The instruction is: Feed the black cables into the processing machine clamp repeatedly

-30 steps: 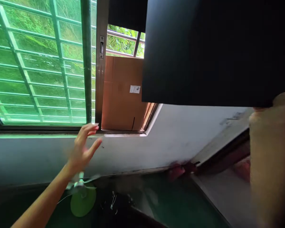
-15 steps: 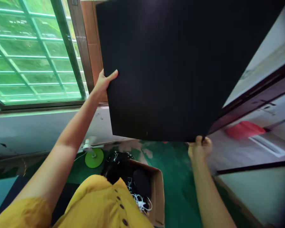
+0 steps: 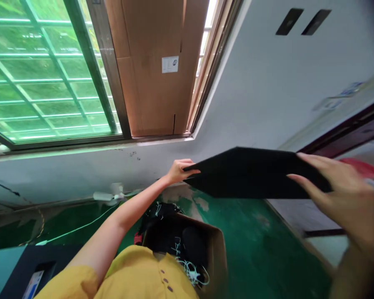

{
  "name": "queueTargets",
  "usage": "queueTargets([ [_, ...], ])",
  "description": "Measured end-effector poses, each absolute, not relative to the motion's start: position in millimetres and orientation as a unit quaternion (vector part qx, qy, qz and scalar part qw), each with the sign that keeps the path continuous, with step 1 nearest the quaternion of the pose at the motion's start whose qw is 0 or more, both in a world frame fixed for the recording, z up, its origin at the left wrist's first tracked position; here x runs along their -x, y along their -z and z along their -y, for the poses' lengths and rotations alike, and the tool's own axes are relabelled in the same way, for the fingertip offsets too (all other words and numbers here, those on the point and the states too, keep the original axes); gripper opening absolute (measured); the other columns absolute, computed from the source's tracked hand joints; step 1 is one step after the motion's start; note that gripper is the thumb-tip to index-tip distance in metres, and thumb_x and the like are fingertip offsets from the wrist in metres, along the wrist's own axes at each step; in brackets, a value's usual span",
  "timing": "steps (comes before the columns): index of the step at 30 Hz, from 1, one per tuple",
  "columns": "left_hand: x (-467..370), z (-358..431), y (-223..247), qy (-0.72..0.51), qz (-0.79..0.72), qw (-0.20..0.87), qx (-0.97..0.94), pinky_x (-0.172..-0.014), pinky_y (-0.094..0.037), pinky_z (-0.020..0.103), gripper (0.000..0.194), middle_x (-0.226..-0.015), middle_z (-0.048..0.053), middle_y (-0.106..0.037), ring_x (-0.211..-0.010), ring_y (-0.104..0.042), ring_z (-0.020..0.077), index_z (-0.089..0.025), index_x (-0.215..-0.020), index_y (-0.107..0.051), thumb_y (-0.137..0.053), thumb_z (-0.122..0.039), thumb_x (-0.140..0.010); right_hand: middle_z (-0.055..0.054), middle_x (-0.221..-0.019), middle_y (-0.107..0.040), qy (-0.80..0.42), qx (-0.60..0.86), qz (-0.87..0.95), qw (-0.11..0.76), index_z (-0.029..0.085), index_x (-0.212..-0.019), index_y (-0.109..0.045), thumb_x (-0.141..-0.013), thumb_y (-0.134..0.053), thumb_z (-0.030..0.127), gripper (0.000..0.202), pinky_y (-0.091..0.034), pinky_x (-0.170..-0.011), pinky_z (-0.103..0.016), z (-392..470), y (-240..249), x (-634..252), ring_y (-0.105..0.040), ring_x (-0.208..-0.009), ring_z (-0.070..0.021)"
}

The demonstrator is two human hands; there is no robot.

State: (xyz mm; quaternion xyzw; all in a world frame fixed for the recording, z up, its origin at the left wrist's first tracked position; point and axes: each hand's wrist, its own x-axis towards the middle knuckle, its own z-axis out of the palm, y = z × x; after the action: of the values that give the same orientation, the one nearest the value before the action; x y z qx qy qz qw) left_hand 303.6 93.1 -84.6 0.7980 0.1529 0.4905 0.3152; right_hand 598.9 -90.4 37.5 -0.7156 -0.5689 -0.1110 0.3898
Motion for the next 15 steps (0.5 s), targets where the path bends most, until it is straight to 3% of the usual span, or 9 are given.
queueTargets([
  [2, -294.9, -97.1, 99.6, -0.491, -0.164, 0.314, -0.796, -0.059, -0.045, 0.027, 0.036, -0.07, 0.007, -0.065, -0.06, -0.058, 0.0152, -0.013, -0.073, -0.073, -0.064, -0.047, -0.083, -0.01, -0.115, -0.06, 0.135, 0.658, 0.648, 0.359, 0.046, -0.102, -0.057, -0.077, -0.049, 0.062, 0.031, -0.038, -0.104, -0.047, 61.5, -26.9, -594.6, -0.053, -0.117, -0.0292],
  [6, -277.2, -106.4, 130.0, -0.473, -0.205, 0.319, -0.795, -0.066, -0.049, 0.026, 0.03, -0.079, 0.009, -0.07, -0.068, -0.064, 0.0167, -0.013, -0.087, -0.076, -0.067, -0.042, -0.082, -0.01, -0.098, -0.062, 0.097, 0.651, 0.664, 0.355, 0.037, -0.105, -0.048, -0.075, -0.053, 0.056, 0.036, -0.05, -0.085, -0.043, 3.6, 6.9, -591.6, -0.063, -0.094, -0.0285],
  [10, -251.2, -119.6, 145.3, -0.447, -0.27, 0.322, -0.79, -0.078, -0.05, 0.028, 0.025, -0.087, 0.007, -0.071, -0.079, -0.066, 0.0187, -0.017, -0.099, -0.074, -0.072, -0.034, -0.08, -0.008, -0.088, -0.067, 0.065, 0.617, 0.732, 0.281, 0.029, -0.094, -0.055, -0.082, -0.048, 0.047, 0.023, -0.048, -0.074, -0.036, -50.5, 29.7, -590.6, -0.065, -0.081, -0.026],
  [13, -208.8, -122.1, 136.0, -0.45, -0.375, 0.289, -0.757, -0.097, -0.044, 0.04, 0.039, -0.109, 0.011, -0.067, -0.105, -0.06, 0.0249, -0.02, -0.119, -0.064, -0.069, -0.028, -0.082, -0.009, -0.077, -0.066, 0.075, 0.591, 0.777, 0.202, 0.023, -0.084, -0.057, -0.087, -0.045, 0.046, 0.026, -0.043, -0.063, -0.032, -87.9, 49.2, -582.4, -0.062, -0.068, -0.024],
  [15, -168.1, -108.7, 119.5, -0.45, -0.472, 0.26, -0.712, -0.101, -0.042, 0.044, 0.049, -0.119, 0.013, -0.061, -0.112, -0.057, 0.0261, -0.021, -0.13, -0.055, -0.066, -0.025, -0.083, -0.009, -0.078, -0.066, 0.066, 0.579, 0.797, 0.159, 0.021, -0.083, -0.057, -0.089, -0.044, 0.043, 0.026, -0.041, -0.063, -0.03, -109.3, 70.9, -569.5, -0.061, -0.068, -0.0228],
])
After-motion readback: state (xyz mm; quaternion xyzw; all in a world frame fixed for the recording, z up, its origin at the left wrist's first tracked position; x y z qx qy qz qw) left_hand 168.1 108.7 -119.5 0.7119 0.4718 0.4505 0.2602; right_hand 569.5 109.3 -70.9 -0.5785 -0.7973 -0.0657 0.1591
